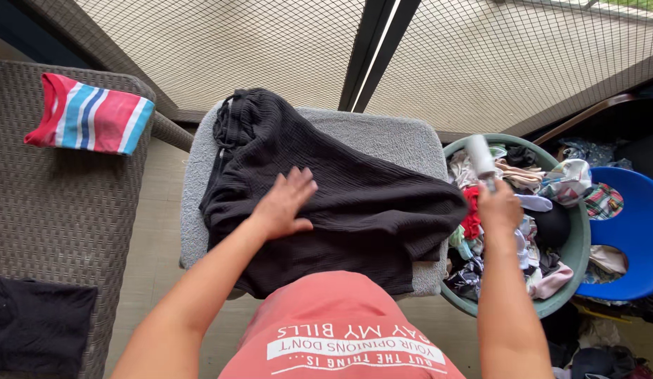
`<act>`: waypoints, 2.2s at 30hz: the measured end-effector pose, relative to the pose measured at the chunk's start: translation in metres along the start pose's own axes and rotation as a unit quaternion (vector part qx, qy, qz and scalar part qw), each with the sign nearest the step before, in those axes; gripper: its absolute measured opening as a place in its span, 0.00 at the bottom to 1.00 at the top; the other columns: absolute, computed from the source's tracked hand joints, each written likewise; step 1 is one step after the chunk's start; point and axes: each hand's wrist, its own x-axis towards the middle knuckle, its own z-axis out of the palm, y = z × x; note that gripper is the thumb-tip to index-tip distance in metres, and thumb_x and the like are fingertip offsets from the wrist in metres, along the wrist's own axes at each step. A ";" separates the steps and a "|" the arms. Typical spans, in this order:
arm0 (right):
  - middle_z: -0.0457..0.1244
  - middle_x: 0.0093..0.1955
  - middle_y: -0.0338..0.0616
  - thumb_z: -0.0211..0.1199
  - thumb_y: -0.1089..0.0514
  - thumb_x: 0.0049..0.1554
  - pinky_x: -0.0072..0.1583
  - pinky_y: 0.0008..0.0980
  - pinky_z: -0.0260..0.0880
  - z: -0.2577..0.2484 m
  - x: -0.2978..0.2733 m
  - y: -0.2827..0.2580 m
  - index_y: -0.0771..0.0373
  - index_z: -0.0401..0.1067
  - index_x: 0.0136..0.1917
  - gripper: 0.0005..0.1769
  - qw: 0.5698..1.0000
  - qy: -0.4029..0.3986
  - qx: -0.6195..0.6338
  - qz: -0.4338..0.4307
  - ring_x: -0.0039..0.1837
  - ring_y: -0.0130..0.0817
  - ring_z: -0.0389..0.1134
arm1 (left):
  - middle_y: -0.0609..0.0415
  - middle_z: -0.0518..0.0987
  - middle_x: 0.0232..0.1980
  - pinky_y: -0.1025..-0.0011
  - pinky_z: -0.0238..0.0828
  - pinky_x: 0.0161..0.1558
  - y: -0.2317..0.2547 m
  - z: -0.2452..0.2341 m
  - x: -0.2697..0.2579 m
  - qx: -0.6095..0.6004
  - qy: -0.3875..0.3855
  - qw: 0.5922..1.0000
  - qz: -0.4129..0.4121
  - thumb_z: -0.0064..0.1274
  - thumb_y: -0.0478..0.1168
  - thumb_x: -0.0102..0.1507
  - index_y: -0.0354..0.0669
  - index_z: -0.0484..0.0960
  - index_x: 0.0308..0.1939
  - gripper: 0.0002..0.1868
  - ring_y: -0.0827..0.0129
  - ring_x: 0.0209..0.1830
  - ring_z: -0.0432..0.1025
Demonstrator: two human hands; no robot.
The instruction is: The person uses a lint roller to clean a black garment laid on a chair. They roll the sticky surface over the fabric, peel off the used sheet, and continue rolling until the garment is clean. Finally, they fold the garment and place it on a nearby table.
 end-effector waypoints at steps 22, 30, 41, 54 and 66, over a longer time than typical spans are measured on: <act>0.66 0.48 0.46 0.62 0.61 0.61 0.55 0.46 0.68 0.074 -0.097 -0.074 0.54 0.77 0.59 0.13 0.877 0.026 0.243 -0.413 0.51 0.50 0.67 | 0.57 0.76 0.40 0.63 0.71 0.50 0.093 0.047 -0.041 -0.185 0.050 0.981 0.028 0.60 0.39 0.60 0.45 0.81 0.35 0.04 0.60 0.46 0.73; 0.64 0.45 0.51 0.62 0.60 0.59 0.52 0.45 0.69 0.097 -0.134 -0.057 0.51 0.79 0.61 0.16 0.925 -0.041 0.160 -0.343 0.49 0.51 0.68 | 0.51 0.70 0.65 0.40 0.50 0.72 0.111 0.063 -0.070 -0.105 -0.007 0.994 0.016 0.63 0.40 0.56 0.45 0.82 0.41 0.11 0.53 0.74 0.57; 0.64 0.46 0.47 0.58 0.66 0.60 0.54 0.46 0.67 0.095 -0.151 -0.079 0.50 0.77 0.61 0.19 0.883 -0.021 0.192 -0.429 0.51 0.49 0.66 | 0.42 0.39 0.83 0.42 0.33 0.77 0.093 0.035 -0.073 0.032 -0.143 0.975 -0.166 0.65 0.64 0.54 0.61 0.53 0.78 0.53 0.42 0.83 0.33; 0.65 0.49 0.52 0.60 0.66 0.59 0.56 0.49 0.64 0.101 -0.088 -0.151 0.61 0.75 0.62 0.17 0.924 0.071 0.131 -0.352 0.51 0.53 0.64 | 0.38 0.36 0.84 0.54 0.41 0.77 0.071 0.040 -0.081 0.035 -0.190 0.965 -0.180 0.63 0.66 0.55 0.62 0.45 0.81 0.59 0.44 0.84 0.35; 0.67 0.53 0.43 0.63 0.65 0.57 0.56 0.49 0.64 0.150 -0.102 -0.181 0.56 0.75 0.62 0.20 0.902 0.061 0.052 -0.424 0.54 0.47 0.65 | 0.35 0.47 0.82 0.57 0.55 0.70 0.046 0.032 -0.098 0.098 -0.153 0.964 -0.193 0.66 0.59 0.55 0.62 0.58 0.79 0.52 0.46 0.75 0.56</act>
